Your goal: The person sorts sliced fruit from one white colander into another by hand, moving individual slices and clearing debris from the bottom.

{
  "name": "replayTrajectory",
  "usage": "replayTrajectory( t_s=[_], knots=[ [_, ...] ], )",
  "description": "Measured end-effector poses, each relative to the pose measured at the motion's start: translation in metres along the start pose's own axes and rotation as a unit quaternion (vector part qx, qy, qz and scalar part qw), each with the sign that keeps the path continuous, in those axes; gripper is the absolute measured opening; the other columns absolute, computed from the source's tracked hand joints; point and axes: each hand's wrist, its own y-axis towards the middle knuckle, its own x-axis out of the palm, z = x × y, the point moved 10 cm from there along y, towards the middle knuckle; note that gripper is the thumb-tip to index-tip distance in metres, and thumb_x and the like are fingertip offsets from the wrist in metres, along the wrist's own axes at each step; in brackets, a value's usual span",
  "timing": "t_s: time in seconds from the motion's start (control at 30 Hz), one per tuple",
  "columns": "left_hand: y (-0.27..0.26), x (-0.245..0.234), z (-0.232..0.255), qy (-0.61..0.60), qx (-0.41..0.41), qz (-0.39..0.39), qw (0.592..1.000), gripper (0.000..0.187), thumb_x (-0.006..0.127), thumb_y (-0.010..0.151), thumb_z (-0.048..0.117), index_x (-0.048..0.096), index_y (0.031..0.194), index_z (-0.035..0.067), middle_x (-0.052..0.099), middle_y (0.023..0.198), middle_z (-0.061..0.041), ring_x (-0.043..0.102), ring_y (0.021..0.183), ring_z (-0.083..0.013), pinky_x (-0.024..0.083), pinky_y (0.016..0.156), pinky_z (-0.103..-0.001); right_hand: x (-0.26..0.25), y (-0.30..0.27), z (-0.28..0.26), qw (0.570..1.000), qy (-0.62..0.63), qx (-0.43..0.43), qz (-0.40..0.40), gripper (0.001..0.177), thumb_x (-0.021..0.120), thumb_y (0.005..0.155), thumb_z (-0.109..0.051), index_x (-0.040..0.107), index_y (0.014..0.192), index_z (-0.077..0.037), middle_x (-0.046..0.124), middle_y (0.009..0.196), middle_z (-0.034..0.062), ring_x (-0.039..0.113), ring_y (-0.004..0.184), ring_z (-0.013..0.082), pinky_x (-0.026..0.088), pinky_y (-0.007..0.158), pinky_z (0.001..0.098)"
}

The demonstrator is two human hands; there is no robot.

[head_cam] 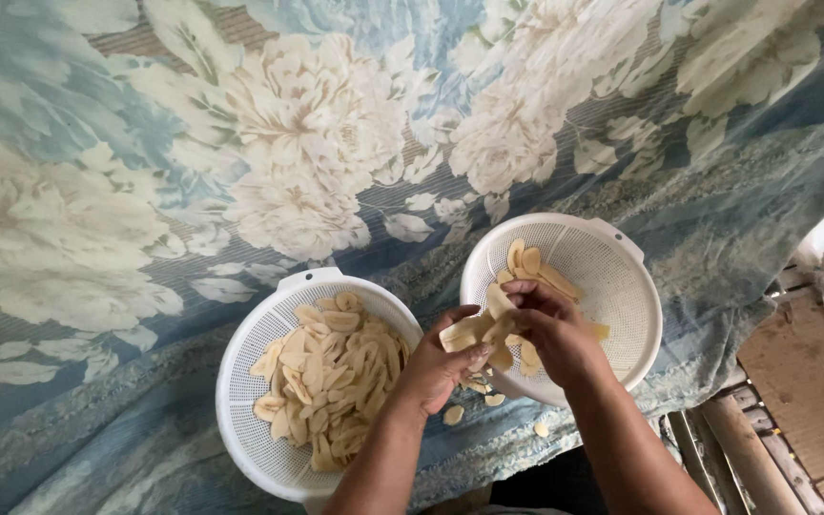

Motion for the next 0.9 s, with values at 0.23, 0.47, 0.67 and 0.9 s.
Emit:
replayTrajectory(
  t_s=[0.23,0.47,0.67,0.9],
  knots=[
    [0.002,-0.002,-0.002,-0.001,0.01,0.001,1.0,0.05,0.079,0.085,0.005,0.062,0.132,0.004,0.071,0.119,-0.014,0.072,0.107,-0.0222,0.063,0.088,-0.034,-0.015,0.01,0.007,0.999,0.042,-0.011,0.019,0.026,0.058,0.089,0.005,0.066,0.113,-0.001,0.067,0.099,0.0101,0.066,0.091,0.0217,0.056,0.086,0.0359],
    [0.005,-0.005,-0.005,-0.029,0.015,-0.002,0.999,0.05,0.078,0.084,0.001,0.062,0.132,0.003,0.071,0.122,-0.012,0.07,0.111,-0.0211,0.061,0.093,-0.035,-0.076,0.007,-0.054,0.957,-0.181,-0.132,0.185,0.024,0.071,0.097,-0.015,0.071,0.114,0.002,0.073,0.106,0.014,0.068,0.1,0.0203,0.055,0.086,0.0327],
    [0.006,-0.007,-0.007,-0.034,0.013,0.004,0.999,0.05,0.078,0.085,0.001,0.061,0.132,0.001,0.071,0.119,-0.012,0.071,0.106,-0.0207,0.06,0.088,-0.035,-0.057,-0.005,-0.057,0.883,-0.391,-0.201,0.165,0.023,0.073,0.095,-0.015,0.077,0.111,0.0,0.072,0.115,0.0119,0.073,0.097,0.0218,0.06,0.085,0.0324],
    [0.007,-0.008,-0.008,-0.021,0.011,0.004,1.0,0.051,0.077,0.087,0.003,0.06,0.135,0.002,0.072,0.116,-0.015,0.07,0.103,-0.0207,0.06,0.087,-0.035,0.0,-0.013,-0.006,0.928,-0.349,-0.129,0.025,0.036,0.077,0.087,-0.017,0.071,0.118,-0.001,0.079,0.105,0.0153,0.076,0.096,0.0199,0.061,0.087,0.0334]
  ],
)
